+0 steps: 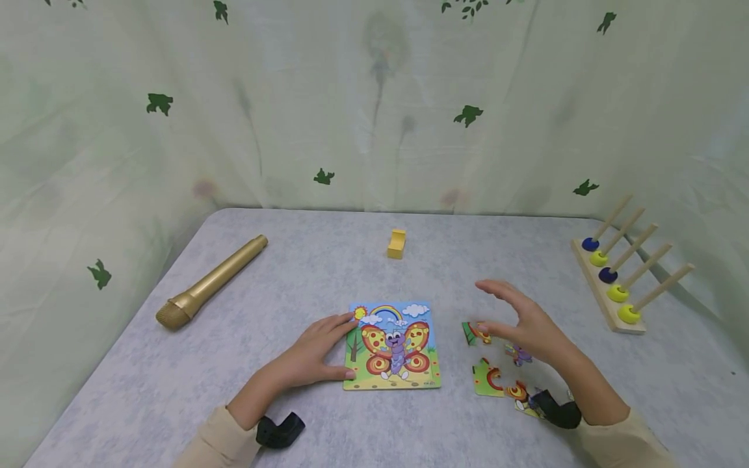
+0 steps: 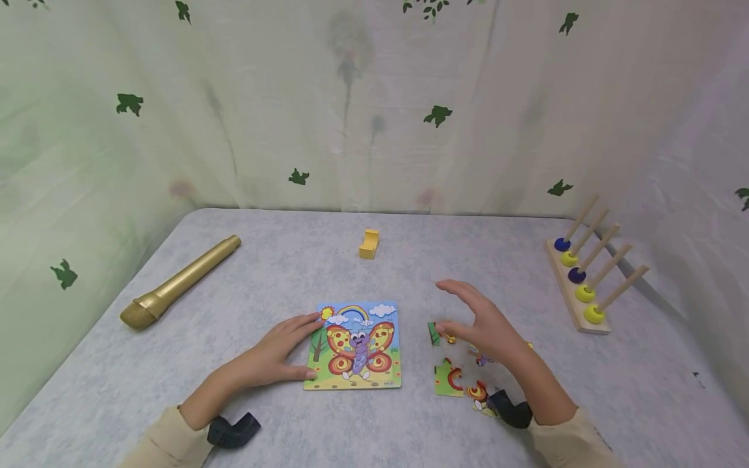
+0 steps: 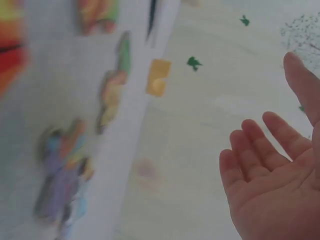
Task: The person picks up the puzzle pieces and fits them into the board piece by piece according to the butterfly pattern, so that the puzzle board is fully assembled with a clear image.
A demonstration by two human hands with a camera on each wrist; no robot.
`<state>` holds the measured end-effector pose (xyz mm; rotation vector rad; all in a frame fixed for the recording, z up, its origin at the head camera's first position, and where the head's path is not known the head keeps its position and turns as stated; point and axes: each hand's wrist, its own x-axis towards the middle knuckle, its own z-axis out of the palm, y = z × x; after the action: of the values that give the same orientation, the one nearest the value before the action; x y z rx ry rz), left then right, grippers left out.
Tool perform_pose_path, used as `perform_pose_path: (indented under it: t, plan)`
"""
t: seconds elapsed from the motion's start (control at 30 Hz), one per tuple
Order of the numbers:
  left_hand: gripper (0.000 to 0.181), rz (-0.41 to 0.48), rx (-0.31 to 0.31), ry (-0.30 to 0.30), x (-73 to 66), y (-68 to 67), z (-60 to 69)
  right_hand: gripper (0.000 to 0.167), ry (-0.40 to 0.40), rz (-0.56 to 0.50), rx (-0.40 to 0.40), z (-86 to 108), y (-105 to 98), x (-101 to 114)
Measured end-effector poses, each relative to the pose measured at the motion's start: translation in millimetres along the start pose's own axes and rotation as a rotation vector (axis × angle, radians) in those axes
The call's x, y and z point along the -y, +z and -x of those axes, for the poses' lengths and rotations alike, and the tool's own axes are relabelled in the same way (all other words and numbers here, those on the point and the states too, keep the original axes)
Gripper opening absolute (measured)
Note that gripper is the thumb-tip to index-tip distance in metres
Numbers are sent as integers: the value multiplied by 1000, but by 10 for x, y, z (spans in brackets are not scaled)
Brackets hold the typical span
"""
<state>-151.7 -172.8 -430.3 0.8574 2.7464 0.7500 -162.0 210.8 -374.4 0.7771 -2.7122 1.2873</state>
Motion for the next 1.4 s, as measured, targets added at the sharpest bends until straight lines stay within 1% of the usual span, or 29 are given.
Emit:
perform_pose_path:
  t: [0.2,0.3,0.5,0.6,0.73,0.9,1.17,1.4]
  plan:
    - [87,-2,-7,7,-7,2,4,63,30,-29,48,115,-10,-176]
    - [87,0,-15,14,-9,1,8,65,61,-25,78,120,12,-259]
    - [87,-6,-24,19,-3,13,9,67,153,-20,138,131,72,-421]
    - [87,-7,-29,18,-2,16,10,67,174,-23,160,131,98,-499]
    - [87,-6,-28,15,-4,13,10,67,163,10,184,129,117,-561]
    - [87,-8,-27,16,-13,0,8,63,143,55,191,120,134,-574]
    - [87,-10,-33,17,-6,12,8,51,159,101,196,108,156,-561]
    - [88,-10,-34,16,1,16,7,41,157,118,199,105,159,-547]
